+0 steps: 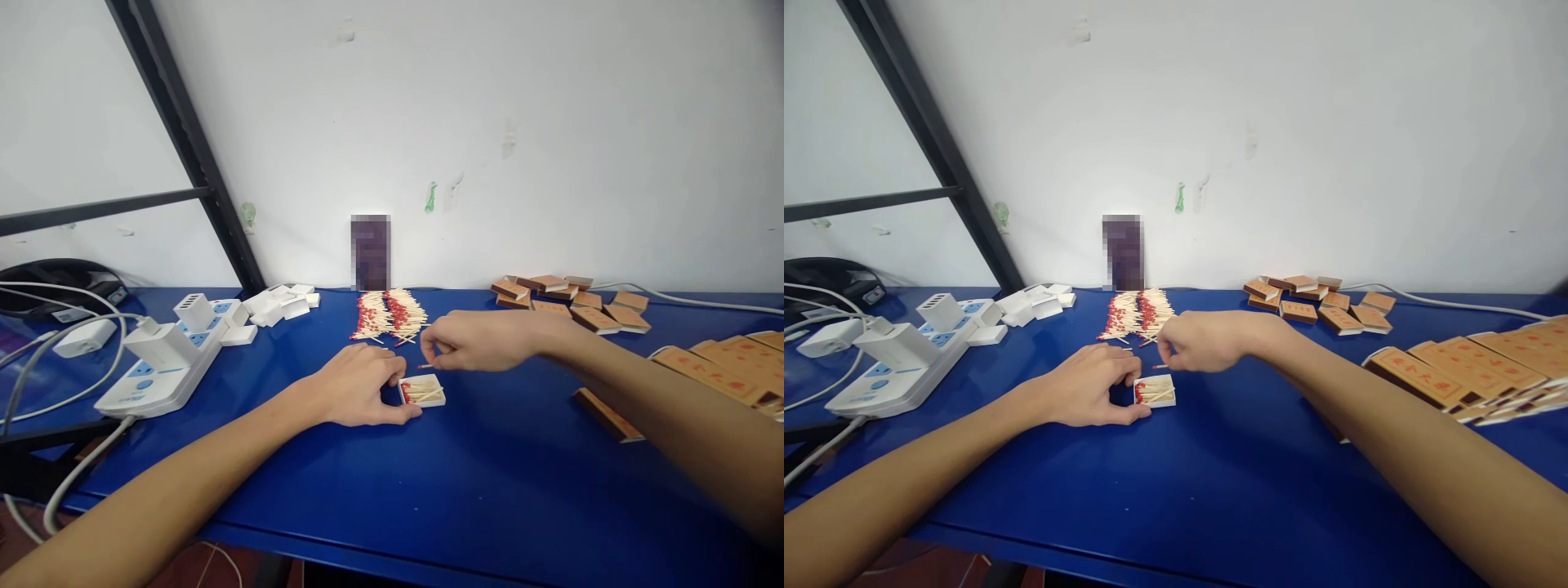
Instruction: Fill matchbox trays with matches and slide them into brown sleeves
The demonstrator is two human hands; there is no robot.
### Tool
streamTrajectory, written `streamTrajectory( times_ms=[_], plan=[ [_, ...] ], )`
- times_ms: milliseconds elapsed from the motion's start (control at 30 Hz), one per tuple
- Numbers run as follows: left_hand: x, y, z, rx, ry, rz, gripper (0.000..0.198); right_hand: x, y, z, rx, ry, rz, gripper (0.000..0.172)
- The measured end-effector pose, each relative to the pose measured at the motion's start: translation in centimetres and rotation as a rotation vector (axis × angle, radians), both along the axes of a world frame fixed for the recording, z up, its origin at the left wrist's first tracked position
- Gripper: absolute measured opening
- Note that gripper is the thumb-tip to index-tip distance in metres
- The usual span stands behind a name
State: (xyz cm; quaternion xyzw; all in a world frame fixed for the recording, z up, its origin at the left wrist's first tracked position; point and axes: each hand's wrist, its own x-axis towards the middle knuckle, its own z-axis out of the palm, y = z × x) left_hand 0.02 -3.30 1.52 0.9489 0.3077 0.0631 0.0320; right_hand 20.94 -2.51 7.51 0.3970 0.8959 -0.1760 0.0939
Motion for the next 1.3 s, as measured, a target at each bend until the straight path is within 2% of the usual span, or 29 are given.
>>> streamTrajectory(
  times_ms=[133,333,500,600,733,800,967,1133,1300],
  plan=[
    [0.0,0.1,-0.1,-0.011,-0.009,-0.009,0.046,-0.7,-0.7,0.0,-0.056,0.017,0.043,0.016],
    [-0.6,0.1,0.4,-0.056,0.007,-0.112,0.044,1.2,2.5,-3.1,0.28,-0.043,-0.125,0.024],
    [-0.6,0.0,0.6,-0.063,0.015,-0.137,0.043,2.2,4.3,-4.5,0.29,-0.023,-0.067,0.018],
    [-0.3,0.0,0.5,-0.035,0.019,-0.081,0.045,2.2,4.1,-3.9,0.25,-0.014,-0.048,0.016],
    [0.0,-0.1,0.3,0.01,0.042,0.089,0.043,1.3,2.1,-1.8,0.126,0.064,-0.004,0.015],
    [0.0,-0.1,0.3,0.014,0.052,0.132,0.043,0.4,0.8,-0.8,0.061,0.099,0.005,0.017],
    [-0.2,0.0,0.2,0.011,0.053,0.108,0.043,-0.9,-0.8,-0.4,0.01,0.066,0.016,0.015],
    [-0.3,0.2,0.1,0.016,0.068,0.092,0.044,-0.1,0.0,-0.9,0.007,0.045,-0.031,0.019],
    [-0.4,0.3,0.2,-0.006,0.061,0.074,0.044,0.0,0.4,-1.1,-0.103,0.029,-0.015,0.025]
  ],
)
